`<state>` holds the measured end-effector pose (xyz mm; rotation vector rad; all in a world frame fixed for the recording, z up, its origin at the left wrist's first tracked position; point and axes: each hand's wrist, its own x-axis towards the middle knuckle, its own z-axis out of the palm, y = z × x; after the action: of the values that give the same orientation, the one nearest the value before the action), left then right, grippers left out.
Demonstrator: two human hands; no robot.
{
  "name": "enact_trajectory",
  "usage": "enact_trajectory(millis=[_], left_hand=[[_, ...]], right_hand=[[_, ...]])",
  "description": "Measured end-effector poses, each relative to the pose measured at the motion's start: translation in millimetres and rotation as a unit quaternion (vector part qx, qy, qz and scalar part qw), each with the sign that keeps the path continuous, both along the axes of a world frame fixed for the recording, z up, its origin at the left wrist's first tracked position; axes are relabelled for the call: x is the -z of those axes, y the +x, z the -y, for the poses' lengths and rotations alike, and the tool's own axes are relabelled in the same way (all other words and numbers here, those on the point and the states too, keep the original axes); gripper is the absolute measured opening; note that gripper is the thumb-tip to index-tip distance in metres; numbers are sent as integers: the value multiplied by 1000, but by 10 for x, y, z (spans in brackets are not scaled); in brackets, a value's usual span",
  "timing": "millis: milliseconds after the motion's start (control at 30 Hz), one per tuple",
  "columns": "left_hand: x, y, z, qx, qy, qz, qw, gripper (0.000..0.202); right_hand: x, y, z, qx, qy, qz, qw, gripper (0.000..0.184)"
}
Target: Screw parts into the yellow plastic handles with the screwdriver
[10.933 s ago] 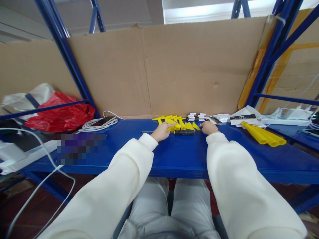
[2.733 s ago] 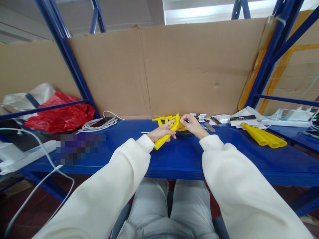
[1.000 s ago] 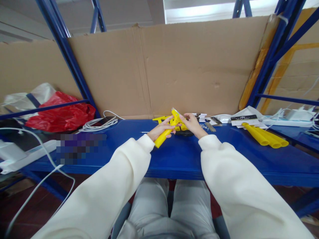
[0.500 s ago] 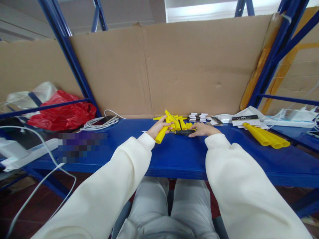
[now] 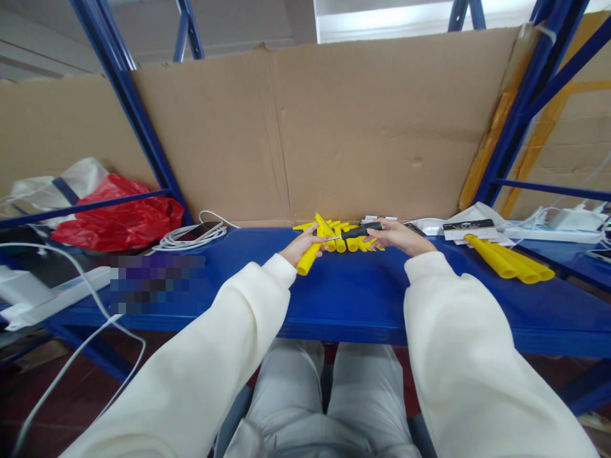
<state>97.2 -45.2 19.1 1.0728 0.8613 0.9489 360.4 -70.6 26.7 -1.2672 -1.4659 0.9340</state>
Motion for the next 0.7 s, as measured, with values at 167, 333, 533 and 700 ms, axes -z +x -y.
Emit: enact_trajectory(millis=[167,333,533,700], left_hand=[[-18,-1,11,1,10,4,1000,82],[-10,0,-3,3,5,3,1000,82],[-20,1,3,6,-5,8,1000,84],[-55,5,62,-7,0,-17,1000,87]], right_hand=[[-49,-69,15,27,20,-107,994,34],[-82,-52,-17,80,79,-164,980,49],[-72,85,-128,188,183,-218,940,53],[-164,94,-86,308,191,-300,882,36]])
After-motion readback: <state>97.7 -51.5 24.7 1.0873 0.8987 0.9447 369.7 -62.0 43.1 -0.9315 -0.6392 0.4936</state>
